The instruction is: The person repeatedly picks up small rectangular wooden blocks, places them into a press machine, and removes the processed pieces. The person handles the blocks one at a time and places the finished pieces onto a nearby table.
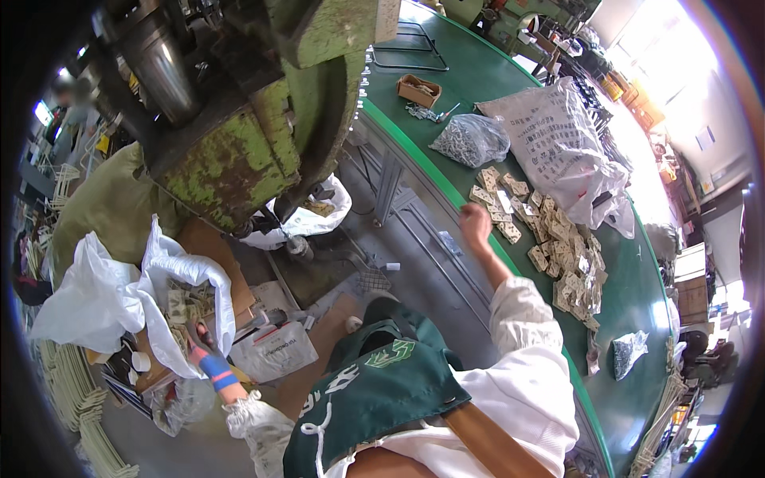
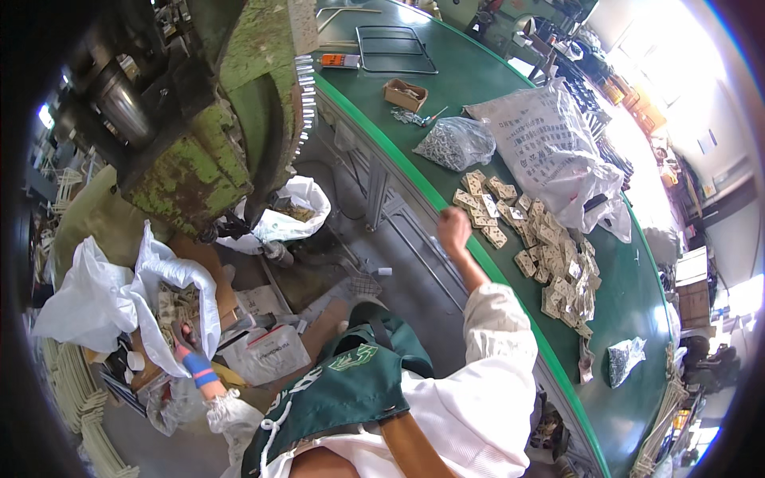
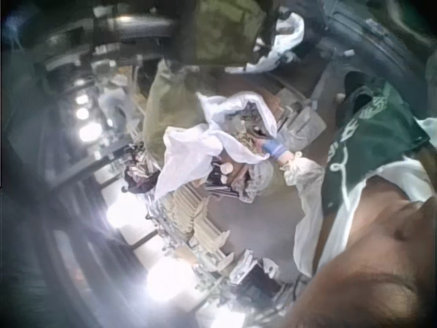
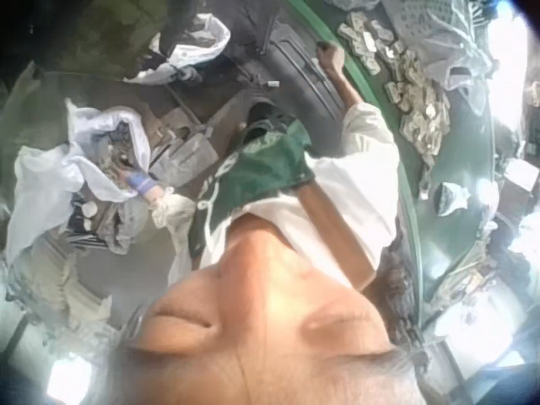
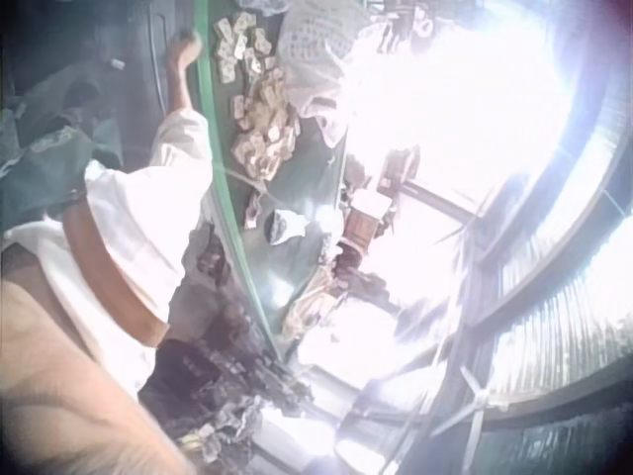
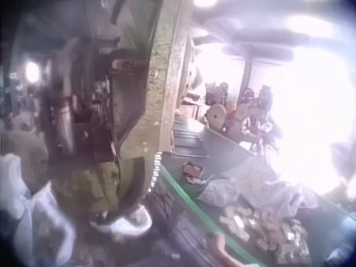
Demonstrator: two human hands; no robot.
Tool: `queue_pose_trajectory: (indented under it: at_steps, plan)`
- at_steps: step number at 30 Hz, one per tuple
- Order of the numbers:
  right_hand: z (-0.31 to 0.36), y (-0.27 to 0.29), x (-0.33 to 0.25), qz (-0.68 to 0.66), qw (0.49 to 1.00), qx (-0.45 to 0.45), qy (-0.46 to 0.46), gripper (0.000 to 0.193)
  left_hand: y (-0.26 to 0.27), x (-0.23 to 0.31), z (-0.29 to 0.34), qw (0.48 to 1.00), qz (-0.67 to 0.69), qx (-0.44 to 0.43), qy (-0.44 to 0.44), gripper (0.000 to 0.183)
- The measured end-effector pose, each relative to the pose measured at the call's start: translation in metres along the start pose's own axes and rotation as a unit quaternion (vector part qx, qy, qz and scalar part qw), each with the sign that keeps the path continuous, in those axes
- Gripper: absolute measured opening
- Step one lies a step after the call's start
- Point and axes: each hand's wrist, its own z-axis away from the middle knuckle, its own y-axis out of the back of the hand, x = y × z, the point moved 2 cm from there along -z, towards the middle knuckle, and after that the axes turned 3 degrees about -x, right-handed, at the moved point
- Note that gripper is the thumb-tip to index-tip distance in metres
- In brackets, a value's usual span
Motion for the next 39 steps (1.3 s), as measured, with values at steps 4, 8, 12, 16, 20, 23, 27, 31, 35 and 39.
queue_pose_trajectory:
  at_steps: [4, 8, 12, 16, 20, 23, 27, 31, 35, 39]
  plan:
    - [-0.068, -0.001, 0.064, 0.166, 0.983, -0.018, 0.082, 0.028, 0.013, -0.020, 0.011, 0.998, 0.008, -0.040, 0.052, 0.018]
    - [-0.092, -0.013, 0.096, 0.191, 0.967, -0.148, 0.084, 0.032, 0.010, -0.039, 0.023, 0.990, -0.096, -0.089, 0.060, 0.028]
    - [-0.110, -0.015, 0.119, -0.104, 0.994, -0.007, 0.020, 0.024, -0.080, -0.051, 0.098, 0.984, -0.120, -0.119, -0.059, 0.018]
    - [-0.132, -0.022, 0.154, -0.281, 0.952, 0.077, -0.091, 0.016, -0.150, -0.089, 0.147, 0.960, -0.165, -0.220, 0.055, 0.020]
    - [-0.104, -0.023, 0.034, -0.308, 0.922, -0.219, 0.078, 0.021, -0.236, -0.119, 0.197, 0.851, -0.322, -0.401, -0.103, 0.027]
    - [-0.026, -0.010, -0.095, -0.254, 0.822, -0.445, 0.248, 0.020, -0.282, -0.145, 0.216, 0.771, -0.344, -0.467, -0.263, 0.067]
    - [-0.001, -0.026, -0.189, -0.338, 0.760, -0.467, 0.302, 0.016, -0.266, -0.139, 0.196, 0.830, -0.373, -0.399, -0.114, 0.030]
    - [-0.037, -0.117, -0.247, -0.159, 0.805, -0.339, 0.460, 0.012, -0.226, -0.115, 0.172, 0.884, -0.339, -0.322, 0.005, 0.019]
    - [-0.033, -0.233, -0.260, -0.076, 0.768, -0.296, 0.564, 0.019, -0.203, -0.103, 0.175, 0.927, -0.273, -0.256, 0.036, 0.024]
    - [-0.044, -0.250, -0.259, -0.062, 0.756, -0.340, 0.557, 0.029, -0.187, -0.098, 0.166, 0.922, -0.296, -0.248, -0.009, 0.023]
